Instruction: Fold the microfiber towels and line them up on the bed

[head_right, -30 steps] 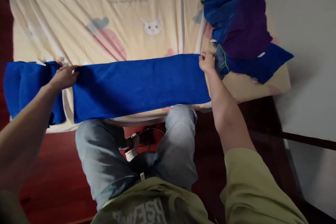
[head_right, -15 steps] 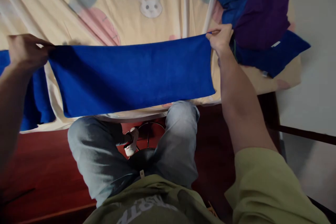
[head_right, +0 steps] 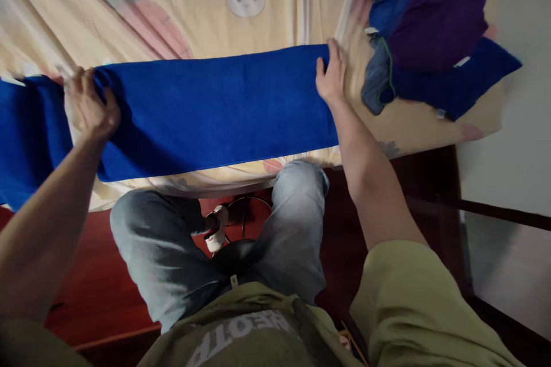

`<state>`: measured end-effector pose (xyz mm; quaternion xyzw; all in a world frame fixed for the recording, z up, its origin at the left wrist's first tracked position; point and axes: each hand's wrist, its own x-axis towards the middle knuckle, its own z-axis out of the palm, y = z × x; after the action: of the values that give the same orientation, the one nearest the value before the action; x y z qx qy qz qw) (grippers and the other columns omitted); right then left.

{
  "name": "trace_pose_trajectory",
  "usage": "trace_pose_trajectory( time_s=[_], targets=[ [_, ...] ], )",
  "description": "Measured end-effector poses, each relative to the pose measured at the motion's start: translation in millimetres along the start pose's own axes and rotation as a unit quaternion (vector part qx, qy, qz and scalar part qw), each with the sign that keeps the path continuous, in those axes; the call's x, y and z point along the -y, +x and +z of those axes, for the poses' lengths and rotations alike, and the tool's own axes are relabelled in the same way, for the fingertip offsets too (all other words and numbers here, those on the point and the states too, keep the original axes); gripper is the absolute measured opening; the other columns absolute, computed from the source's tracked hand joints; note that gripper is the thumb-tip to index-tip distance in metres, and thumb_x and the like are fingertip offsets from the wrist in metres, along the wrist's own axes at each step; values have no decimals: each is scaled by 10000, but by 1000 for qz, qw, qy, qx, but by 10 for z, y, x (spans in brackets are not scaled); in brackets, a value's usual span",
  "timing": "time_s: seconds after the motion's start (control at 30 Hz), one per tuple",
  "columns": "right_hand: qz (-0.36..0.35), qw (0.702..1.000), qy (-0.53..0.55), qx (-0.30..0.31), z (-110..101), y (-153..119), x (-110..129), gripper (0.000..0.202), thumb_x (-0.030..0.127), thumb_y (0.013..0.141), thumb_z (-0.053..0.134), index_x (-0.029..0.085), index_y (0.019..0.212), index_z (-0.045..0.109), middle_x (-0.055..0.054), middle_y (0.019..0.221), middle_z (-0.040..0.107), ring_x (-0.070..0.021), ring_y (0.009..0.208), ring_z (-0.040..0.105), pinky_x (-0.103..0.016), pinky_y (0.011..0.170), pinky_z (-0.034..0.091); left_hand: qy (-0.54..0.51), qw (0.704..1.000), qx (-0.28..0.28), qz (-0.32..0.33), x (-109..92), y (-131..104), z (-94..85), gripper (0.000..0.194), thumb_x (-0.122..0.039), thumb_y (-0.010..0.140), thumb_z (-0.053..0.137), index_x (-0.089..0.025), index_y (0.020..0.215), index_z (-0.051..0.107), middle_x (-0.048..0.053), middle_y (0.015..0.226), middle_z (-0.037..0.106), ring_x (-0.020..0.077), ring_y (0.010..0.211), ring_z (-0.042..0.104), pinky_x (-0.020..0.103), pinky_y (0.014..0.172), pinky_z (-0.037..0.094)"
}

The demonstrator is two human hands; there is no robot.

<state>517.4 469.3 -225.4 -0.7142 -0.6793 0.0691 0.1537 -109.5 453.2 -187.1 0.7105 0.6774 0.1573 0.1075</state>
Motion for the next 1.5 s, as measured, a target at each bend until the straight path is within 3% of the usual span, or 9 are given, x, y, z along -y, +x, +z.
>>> trace_pose_trajectory(
  time_s=[0.13,0.3,0.43,0.67,0.83,1.07,1.37,1.43,1.5],
  targets=[
    [-33,999,39,-12,-63,-555,158,590,411,1140,239,89,1616,369,-158,1732,276,-202,1619,253,-411,1321,227,-21,1000,-6,2,-136,-633,86,595,-264,1050,434,-16,1586,356,188,1735,218,266,1613,200,509,1327,168],
    [-51,998,28,18,-201,-1281,60,588,408,1122,233,148,1623,399,-141,1702,357,-247,1617,263,-534,1319,222,2,999,16,46,-62,-1353,16,616,-397,1078,341,-50,1582,413,174,1722,280,282,1623,192,540,1323,149],
    [-34,999,-19,23,-328,-1723,-22,594,351,1105,233,130,1639,370,-153,1700,356,-253,1622,251,-545,1318,214,5,997,38,70,89,-1580,-11,687,-468,1075,306,-29,1599,371,182,1738,227,284,1636,133,549,1320,143],
    [-8,996,-76,45,-375,-1889,-24,616,308,1083,255,72,1648,323,-177,1715,311,-268,1627,219,-564,1314,182,-54,995,80,3,139,-1610,-106,706,-516,984,437,-120,1567,471,168,1717,299,340,1622,189,582,1302,215],
    [60,994,-76,50,-435,-1988,116,618,276,1047,302,47,1615,381,-212,1692,343,-313,1624,197,-629,1290,164,-56,995,60,-48,-231,-2293,-368,604,-450,1005,343,-111,1413,632,186,1613,472,333,1529,410,535,1273,330],
    [139,990,17,2,-517,-2409,968,577,235,975,410,24,1496,541,-244,1660,388,-342,1580,287,-551,1264,291,57,995,-35,-75,-1023,-3319,-427,686,-493,1037,392,-115,1609,432,179,1723,268,422,1583,231,614,1260,299],
    [-41,992,113,48,-446,-3327,2219,307,230,972,545,157,1204,732,-181,1311,725,-316,1345,592,-534,1252,322,126,982,23,-136,-1176,-3160,-488,673,-485,1017,461,-179,1616,442,188,1704,299,498,1468,334,673,1075,458],
    [-9,956,275,97,-312,-3367,2429,284,264,969,565,180,1191,721,-146,1208,769,-263,1120,721,-450,1083,527,130,982,17,-140,-1196,-3176,-488,672,-484,1020,455,-185,1622,433,182,1707,296,490,1477,324,665,1089,449],
    [53,874,464,135,-163,-3342,2610,297,335,948,606,187,1189,698,-111,1133,789,-214,887,765,-352,813,626,128,981,13,-142,-1212,-3205,-492,673,-482,1022,445,-190,1628,422,178,1710,293,482,1493,305,660,1102,440]
  ],
)
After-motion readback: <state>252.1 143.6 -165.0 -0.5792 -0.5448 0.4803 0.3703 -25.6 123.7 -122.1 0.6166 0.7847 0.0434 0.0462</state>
